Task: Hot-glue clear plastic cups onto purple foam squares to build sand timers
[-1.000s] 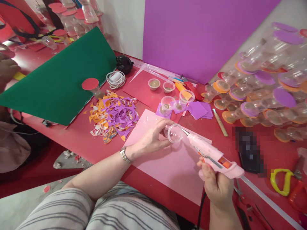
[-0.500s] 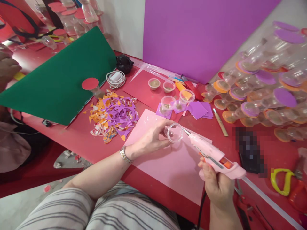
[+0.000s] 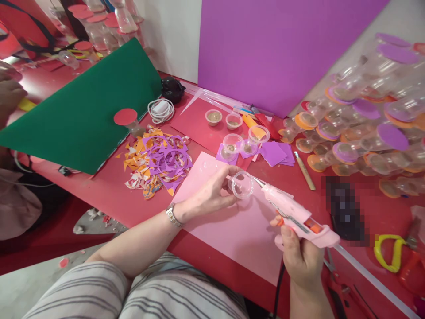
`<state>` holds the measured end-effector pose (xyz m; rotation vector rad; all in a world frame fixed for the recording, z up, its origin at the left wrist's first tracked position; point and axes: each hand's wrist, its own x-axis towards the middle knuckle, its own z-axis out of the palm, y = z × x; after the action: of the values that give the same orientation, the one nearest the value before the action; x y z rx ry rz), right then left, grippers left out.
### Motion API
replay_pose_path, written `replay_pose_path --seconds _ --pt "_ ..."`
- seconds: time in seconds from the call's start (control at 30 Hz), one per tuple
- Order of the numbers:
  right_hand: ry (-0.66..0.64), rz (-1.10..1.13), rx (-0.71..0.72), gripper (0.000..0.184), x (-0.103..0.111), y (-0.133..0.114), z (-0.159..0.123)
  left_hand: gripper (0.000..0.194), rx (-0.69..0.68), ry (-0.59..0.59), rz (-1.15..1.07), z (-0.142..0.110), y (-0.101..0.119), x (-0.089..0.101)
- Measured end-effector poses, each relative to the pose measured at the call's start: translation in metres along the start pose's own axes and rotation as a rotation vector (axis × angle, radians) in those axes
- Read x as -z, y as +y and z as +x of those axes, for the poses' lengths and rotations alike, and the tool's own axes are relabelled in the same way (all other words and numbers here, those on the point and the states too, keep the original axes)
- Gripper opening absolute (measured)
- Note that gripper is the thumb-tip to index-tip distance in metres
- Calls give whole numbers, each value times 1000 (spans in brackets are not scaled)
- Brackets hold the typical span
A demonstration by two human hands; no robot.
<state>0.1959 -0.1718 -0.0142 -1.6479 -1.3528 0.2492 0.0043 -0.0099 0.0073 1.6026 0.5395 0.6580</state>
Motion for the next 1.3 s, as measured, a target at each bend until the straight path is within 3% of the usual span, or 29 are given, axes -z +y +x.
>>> replay_pose_path --seconds 0.17,0.43,0.73,1.3 --pt "35 55 122 15 -1 -2 2 42 23 7 4 1 -2 1" --pt "-25 147 -39 26 -2 -2 -3 40 52 59 38 3 -2 1" --pt "-42 168 20 23 0 -12 5 40 37 83 -89 3 -6 -2" --pt "-9 64 33 21 0 -4 1 41 47 63 -52 4 -5 -1"
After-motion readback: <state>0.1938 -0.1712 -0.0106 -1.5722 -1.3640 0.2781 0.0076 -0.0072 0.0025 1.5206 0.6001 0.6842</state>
